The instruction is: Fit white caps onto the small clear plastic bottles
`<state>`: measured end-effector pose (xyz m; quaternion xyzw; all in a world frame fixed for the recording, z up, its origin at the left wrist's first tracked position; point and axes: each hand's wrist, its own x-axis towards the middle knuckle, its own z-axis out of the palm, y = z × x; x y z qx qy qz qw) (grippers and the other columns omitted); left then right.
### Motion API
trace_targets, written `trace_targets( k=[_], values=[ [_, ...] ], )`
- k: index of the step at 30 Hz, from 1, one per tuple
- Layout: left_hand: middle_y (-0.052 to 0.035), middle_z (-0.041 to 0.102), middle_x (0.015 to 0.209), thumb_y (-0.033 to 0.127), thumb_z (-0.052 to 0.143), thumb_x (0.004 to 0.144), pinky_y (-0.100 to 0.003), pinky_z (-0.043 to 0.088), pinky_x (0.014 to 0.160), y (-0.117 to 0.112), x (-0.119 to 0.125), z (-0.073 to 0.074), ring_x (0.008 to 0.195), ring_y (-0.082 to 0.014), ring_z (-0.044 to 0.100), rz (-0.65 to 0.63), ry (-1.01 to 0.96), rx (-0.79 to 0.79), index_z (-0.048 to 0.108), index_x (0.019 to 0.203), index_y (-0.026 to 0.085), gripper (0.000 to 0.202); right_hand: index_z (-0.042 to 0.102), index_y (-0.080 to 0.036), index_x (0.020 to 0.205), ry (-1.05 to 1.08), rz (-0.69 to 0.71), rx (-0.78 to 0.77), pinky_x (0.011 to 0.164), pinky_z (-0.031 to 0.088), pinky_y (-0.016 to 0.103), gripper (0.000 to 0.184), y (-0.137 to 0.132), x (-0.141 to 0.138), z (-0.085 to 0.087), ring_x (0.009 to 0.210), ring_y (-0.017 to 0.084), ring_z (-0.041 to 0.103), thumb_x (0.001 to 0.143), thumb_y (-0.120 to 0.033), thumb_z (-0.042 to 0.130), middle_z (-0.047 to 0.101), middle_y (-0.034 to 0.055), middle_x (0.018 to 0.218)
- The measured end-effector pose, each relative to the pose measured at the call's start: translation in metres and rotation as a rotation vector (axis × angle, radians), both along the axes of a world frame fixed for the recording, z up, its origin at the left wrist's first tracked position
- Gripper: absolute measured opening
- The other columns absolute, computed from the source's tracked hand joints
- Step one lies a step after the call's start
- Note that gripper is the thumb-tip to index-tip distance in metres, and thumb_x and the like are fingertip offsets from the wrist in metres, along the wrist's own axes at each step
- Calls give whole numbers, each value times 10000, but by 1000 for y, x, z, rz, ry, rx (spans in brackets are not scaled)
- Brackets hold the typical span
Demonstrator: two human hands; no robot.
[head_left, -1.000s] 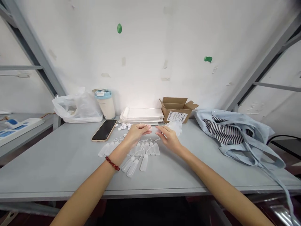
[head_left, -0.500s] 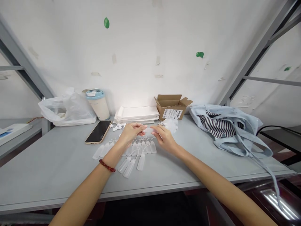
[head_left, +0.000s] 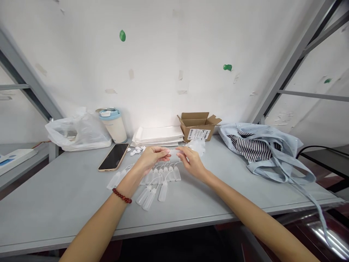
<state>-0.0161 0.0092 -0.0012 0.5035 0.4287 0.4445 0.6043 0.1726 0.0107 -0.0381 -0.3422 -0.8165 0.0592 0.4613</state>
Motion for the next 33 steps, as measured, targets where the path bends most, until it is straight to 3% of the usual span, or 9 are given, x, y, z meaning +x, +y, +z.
trace_targets(
  k=[4, 6, 11, 15, 19, 24, 29, 33],
  values=[
    [-40, 651, 638, 405, 800, 566, -267, 476, 603, -1, 2, 0, 546, -105, 571, -7, 35, -16, 684, 686, 112, 337, 576, -178, 1042, 20, 26, -37, 630, 439, 307, 271, -1, 0, 4, 660, 168, 532, 926, -326, 381, 608, 73, 784],
    [-41, 659, 668, 388, 796, 574, -272, 486, 638, -2, 4, 0, 596, -118, 592, -21, 35, 30, 689, 721, 119, 324, 594, -171, 1001, 56, 39, -109, 605, 429, 294, 287, -2, 0, 6, 638, 159, 521, 916, -359, 394, 604, 65, 762],
    [-24, 670, 719, 335, 813, 540, -296, 496, 704, -5, 7, 2, 643, -128, 591, 33, 103, 185, 699, 749, 134, 312, 610, -149, 889, 218, 69, -458, 503, 373, 245, 333, -3, -1, 11, 504, 113, 456, 890, -422, 420, 496, -17, 556],
    [-12, 670, 710, 338, 806, 565, -297, 500, 766, -3, 7, 1, 663, -123, 599, 60, 46, 144, 712, 781, 136, 310, 608, -137, 904, 319, 135, -579, 516, 389, 239, 320, -2, -2, 13, 496, 95, 457, 864, -416, 457, 497, -30, 571],
    [-34, 678, 746, 331, 791, 611, -255, 507, 793, -1, 4, 0, 717, -119, 623, 35, -54, 6, 706, 734, 116, 263, 610, -154, 1002, 355, 160, -569, 545, 428, 248, 311, -4, -4, 11, 551, 103, 504, 831, -392, 507, 579, 7, 699],
    [-64, 649, 653, 426, 694, 721, -223, 487, 546, -2, 2, 1, 545, -107, 595, -99, 58, -92, 673, 699, 81, 346, 635, -172, 1006, 343, 137, -429, 573, 447, 251, 266, -4, -5, 7, 651, 127, 544, 827, -333, 524, 620, 49, 830],
    [-15, 581, 549, 445, 678, 722, -213, 450, 496, -4, 3, 2, 494, -95, 555, -121, 77, -11, 603, 602, 105, 368, 652, -191, 1001, 311, 106, -357, 598, 446, 251, 244, -2, -3, 6, 736, 147, 545, 829, -309, 525, 637, 65, 914],
    [-23, 615, 591, 425, 678, 711, -236, 483, 569, -4, 5, 2, 549, -112, 574, -77, 172, 175, 643, 672, 111, 318, 639, -170, 997, 354, 108, -466, 573, 417, 251, 268, -1, -1, 8, 638, 129, 515, 802, -329, 547, 608, 30, 757]
  ],
)
